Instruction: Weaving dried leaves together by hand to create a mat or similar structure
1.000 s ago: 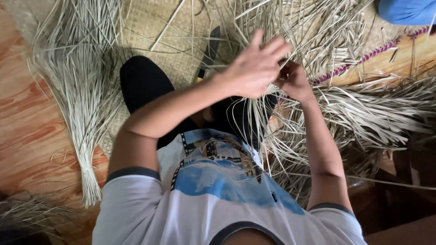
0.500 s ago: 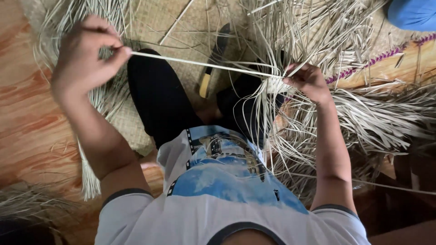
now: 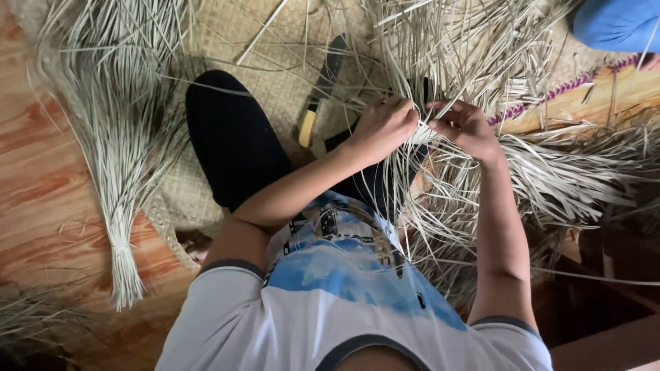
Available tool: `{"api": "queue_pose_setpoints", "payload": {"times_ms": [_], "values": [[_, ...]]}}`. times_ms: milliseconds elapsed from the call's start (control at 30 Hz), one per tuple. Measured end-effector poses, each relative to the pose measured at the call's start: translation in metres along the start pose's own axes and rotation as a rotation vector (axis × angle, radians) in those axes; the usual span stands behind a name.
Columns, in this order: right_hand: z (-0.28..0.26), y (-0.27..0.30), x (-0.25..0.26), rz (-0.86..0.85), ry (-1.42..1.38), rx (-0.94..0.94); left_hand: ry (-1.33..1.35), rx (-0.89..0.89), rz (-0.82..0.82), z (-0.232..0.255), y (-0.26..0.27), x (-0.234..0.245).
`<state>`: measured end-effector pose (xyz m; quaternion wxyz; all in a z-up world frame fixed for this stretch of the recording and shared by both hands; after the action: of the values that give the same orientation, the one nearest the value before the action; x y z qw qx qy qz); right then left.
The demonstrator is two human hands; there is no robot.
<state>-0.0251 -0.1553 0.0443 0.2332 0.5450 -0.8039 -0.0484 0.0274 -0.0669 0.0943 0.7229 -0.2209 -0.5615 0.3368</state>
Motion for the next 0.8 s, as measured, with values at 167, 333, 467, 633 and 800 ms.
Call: {"api": "queue_pose_setpoints", "payload": {"times_ms": [167,333,467,633,800], "values": [[0.008,-0.004,0.000,0.011,-0.040,-0.041,0.173,0.184,-0.163,-0.018,0.002,-0.032],[0.002,-0.010,0.000,0.053,-0.082,-0.036,0.813,0.817,-0.322,-0.035,0.035,-0.051],[0.008,-0.013,-0.002,0.039,-0.119,-0.060,0.580,0.582,-0.404,-0.035,0.037,-0.051],[0.009,-0.015,-0.004,0.031,-0.137,-0.060,0.635,0.662,-0.349,-0.043,0.031,-0.047],[0.018,-0.017,-0.004,-0.008,-0.161,-0.044,0.675,0.620,-0.358,-0.016,0.024,-0.049]]}}
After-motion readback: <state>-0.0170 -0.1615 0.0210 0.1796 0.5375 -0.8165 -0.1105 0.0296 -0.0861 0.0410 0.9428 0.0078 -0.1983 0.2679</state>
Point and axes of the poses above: each hand's wrist, its own y-axis away from the middle knuckle, its own x-axis out of the back of the hand, z = x × y, the point moved 10 cm from there along -y, towards the middle knuckle, and after that the axes turned 6 degrees about z, right-handed, at the moved point
